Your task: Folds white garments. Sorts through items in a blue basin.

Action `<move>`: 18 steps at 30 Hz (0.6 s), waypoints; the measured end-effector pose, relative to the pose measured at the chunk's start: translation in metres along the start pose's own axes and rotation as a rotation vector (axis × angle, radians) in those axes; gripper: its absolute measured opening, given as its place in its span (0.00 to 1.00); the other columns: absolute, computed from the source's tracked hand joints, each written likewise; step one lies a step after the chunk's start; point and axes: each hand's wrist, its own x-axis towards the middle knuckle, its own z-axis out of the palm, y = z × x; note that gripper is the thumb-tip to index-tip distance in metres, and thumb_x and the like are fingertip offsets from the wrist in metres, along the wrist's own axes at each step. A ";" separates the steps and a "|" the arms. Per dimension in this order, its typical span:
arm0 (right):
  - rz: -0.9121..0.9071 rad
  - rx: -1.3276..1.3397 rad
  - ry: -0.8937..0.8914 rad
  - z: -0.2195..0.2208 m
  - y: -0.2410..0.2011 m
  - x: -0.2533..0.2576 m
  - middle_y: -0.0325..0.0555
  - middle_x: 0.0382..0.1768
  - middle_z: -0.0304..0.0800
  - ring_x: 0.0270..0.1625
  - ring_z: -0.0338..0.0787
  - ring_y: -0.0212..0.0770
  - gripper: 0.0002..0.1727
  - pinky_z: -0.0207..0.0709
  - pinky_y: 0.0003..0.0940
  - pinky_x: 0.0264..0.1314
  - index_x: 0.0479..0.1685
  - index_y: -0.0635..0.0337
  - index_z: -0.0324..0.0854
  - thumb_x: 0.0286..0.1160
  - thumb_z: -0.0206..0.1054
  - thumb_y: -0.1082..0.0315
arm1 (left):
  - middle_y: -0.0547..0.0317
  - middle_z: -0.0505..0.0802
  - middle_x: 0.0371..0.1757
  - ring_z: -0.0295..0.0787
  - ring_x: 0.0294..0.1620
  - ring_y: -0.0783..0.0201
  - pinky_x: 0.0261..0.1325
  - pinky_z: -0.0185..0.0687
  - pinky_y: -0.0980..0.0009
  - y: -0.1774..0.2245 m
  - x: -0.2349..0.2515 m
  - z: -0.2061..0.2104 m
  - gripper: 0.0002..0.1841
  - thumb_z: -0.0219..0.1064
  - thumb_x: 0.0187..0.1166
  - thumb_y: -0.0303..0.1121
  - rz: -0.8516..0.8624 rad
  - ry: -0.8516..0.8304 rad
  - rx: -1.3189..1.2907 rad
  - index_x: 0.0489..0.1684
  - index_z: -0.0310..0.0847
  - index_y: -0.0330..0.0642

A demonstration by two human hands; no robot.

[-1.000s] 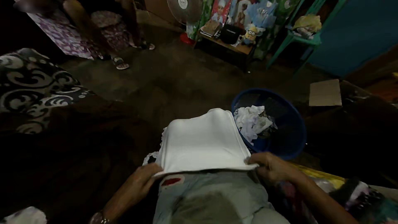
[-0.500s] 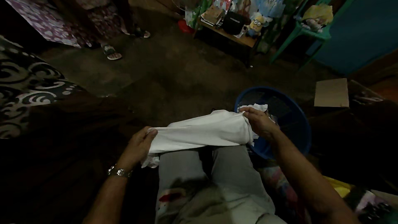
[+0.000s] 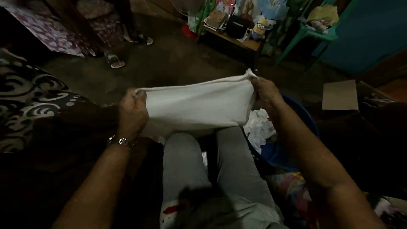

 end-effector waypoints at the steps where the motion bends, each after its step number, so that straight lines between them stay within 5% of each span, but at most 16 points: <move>1: -0.045 0.131 0.009 0.000 -0.013 0.006 0.45 0.45 0.89 0.44 0.89 0.36 0.18 0.86 0.39 0.50 0.63 0.61 0.80 0.89 0.60 0.57 | 0.30 0.86 0.52 0.84 0.51 0.51 0.61 0.78 0.54 0.004 0.012 0.000 0.21 0.47 0.95 0.37 0.078 0.033 0.021 0.65 0.71 0.23; 4: -0.139 0.504 -0.023 -0.003 -0.048 0.017 0.41 0.39 0.87 0.40 0.89 0.33 0.10 0.86 0.33 0.47 0.56 0.60 0.76 0.91 0.55 0.63 | 0.27 0.85 0.51 0.84 0.50 0.48 0.60 0.78 0.54 0.019 0.033 -0.005 0.21 0.47 0.95 0.37 0.204 0.071 0.054 0.63 0.71 0.21; 6: -0.155 0.557 -0.061 -0.006 -0.061 0.016 0.42 0.43 0.87 0.45 0.90 0.34 0.14 0.87 0.34 0.51 0.59 0.59 0.75 0.94 0.51 0.59 | 0.28 0.85 0.50 0.84 0.50 0.50 0.60 0.77 0.55 0.024 0.040 -0.010 0.22 0.46 0.95 0.38 0.232 0.065 0.057 0.62 0.72 0.21; 9: -0.236 0.127 -0.017 -0.014 -0.065 0.009 0.41 0.42 0.88 0.41 0.87 0.29 0.17 0.84 0.30 0.49 0.59 0.63 0.80 0.90 0.58 0.57 | 0.29 0.86 0.55 0.85 0.55 0.50 0.65 0.76 0.53 0.040 0.037 -0.018 0.22 0.47 0.95 0.39 0.191 0.053 0.038 0.66 0.73 0.23; 12: -0.286 -0.242 -0.004 -0.021 -0.056 0.004 0.42 0.39 0.87 0.36 0.83 0.29 0.18 0.80 0.31 0.45 0.54 0.62 0.83 0.84 0.66 0.55 | 0.39 0.86 0.47 0.80 0.44 0.67 0.55 0.76 0.68 0.041 0.033 -0.024 0.20 0.49 0.95 0.38 0.244 0.081 0.018 0.62 0.74 0.26; 15: -0.229 -0.305 -0.015 -0.021 -0.041 0.001 0.46 0.40 0.85 0.37 0.83 0.34 0.18 0.80 0.36 0.46 0.56 0.63 0.81 0.87 0.63 0.55 | 0.49 0.84 0.42 0.75 0.39 0.79 0.48 0.73 0.79 0.044 0.022 -0.028 0.18 0.51 0.94 0.36 0.288 0.041 -0.008 0.58 0.76 0.26; 18: -0.162 -0.274 0.015 -0.019 -0.026 0.004 0.47 0.41 0.88 0.39 0.84 0.36 0.17 0.80 0.39 0.48 0.55 0.63 0.84 0.88 0.62 0.56 | 0.48 0.84 0.40 0.73 0.37 0.75 0.46 0.73 0.75 0.043 0.011 -0.030 0.17 0.51 0.93 0.35 0.320 -0.018 0.033 0.56 0.76 0.25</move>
